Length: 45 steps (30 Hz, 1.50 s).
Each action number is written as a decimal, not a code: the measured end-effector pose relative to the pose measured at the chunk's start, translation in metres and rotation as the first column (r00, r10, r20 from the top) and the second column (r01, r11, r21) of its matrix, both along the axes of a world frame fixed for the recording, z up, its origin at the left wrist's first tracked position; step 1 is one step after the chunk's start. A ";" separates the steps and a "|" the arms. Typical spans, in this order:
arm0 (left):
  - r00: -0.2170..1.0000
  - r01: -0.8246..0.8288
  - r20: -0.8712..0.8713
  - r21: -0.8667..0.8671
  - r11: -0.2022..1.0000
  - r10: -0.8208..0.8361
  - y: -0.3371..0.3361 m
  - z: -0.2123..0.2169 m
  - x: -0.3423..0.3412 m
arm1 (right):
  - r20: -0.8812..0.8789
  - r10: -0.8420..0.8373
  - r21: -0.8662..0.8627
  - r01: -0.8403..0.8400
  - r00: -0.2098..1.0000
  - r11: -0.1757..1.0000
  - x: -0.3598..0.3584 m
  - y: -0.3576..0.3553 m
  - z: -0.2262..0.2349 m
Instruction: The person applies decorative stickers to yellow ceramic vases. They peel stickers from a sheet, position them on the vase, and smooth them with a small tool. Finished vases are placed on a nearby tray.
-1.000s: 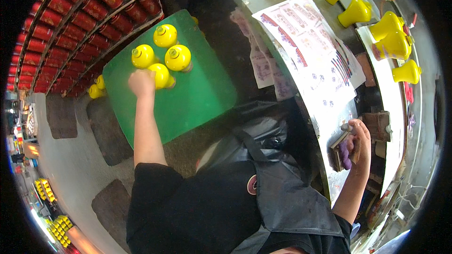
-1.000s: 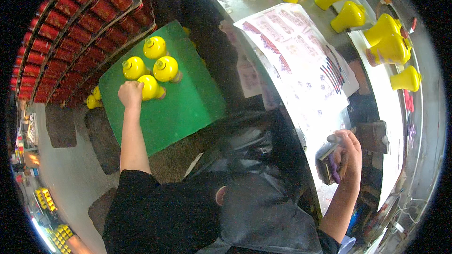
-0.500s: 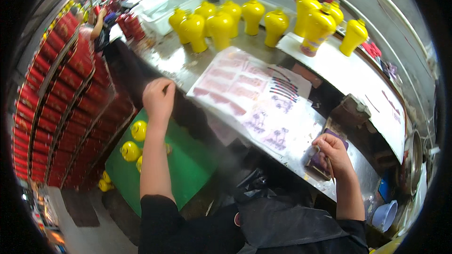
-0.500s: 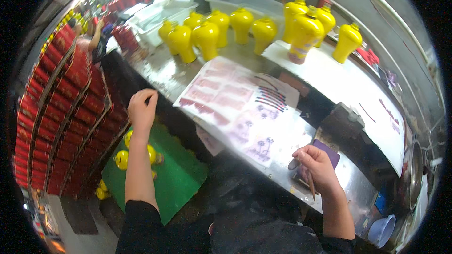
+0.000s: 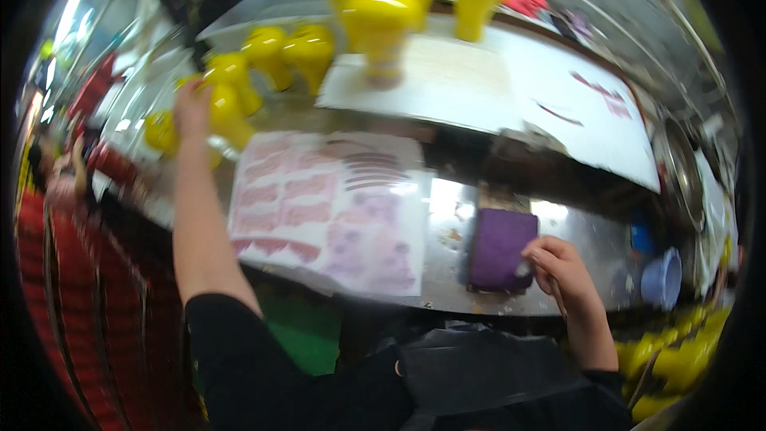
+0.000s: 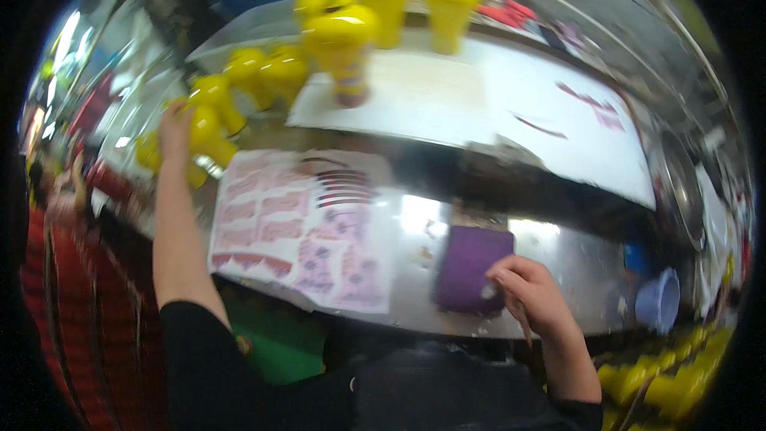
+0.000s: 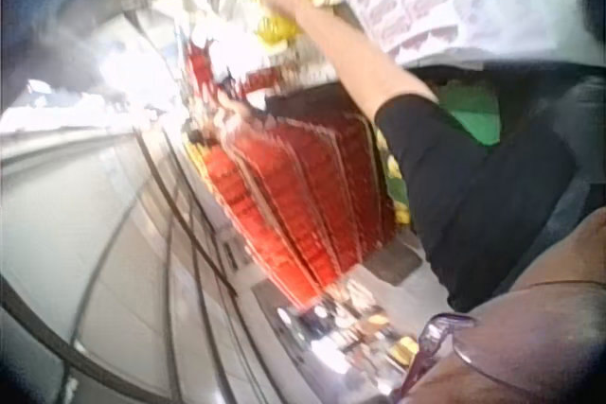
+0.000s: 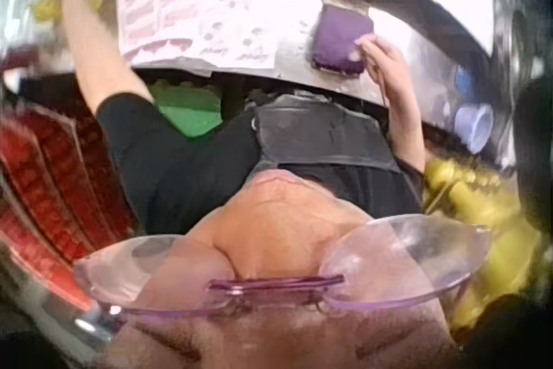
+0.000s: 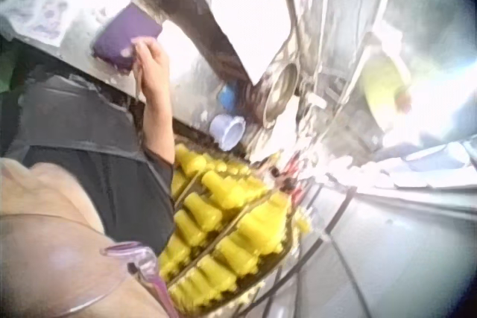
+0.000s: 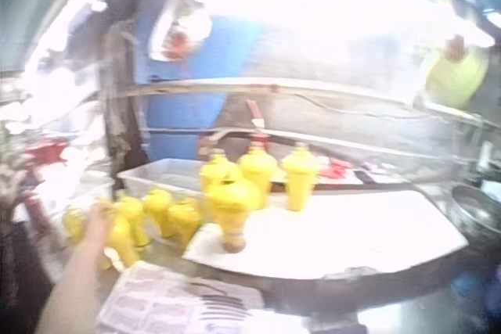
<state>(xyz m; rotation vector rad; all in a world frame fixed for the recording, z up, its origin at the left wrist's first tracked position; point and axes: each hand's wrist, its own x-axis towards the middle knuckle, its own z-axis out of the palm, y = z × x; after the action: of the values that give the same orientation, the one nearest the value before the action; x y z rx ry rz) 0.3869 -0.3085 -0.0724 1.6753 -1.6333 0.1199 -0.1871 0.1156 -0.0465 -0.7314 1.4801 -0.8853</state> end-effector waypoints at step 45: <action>-0.014 0.966 -0.999 -0.027 0.256 -0.051 0.326 -0.042 -0.430 | -0.372 0.034 -0.237 -0.131 0.928 0.963 -0.038 -0.004 -0.036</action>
<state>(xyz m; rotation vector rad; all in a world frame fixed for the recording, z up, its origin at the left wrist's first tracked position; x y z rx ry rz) -0.0427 0.0172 -0.1145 0.7152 -1.2174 -2.0390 -0.2254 0.1121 -0.0830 -1.1973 1.6599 -0.9209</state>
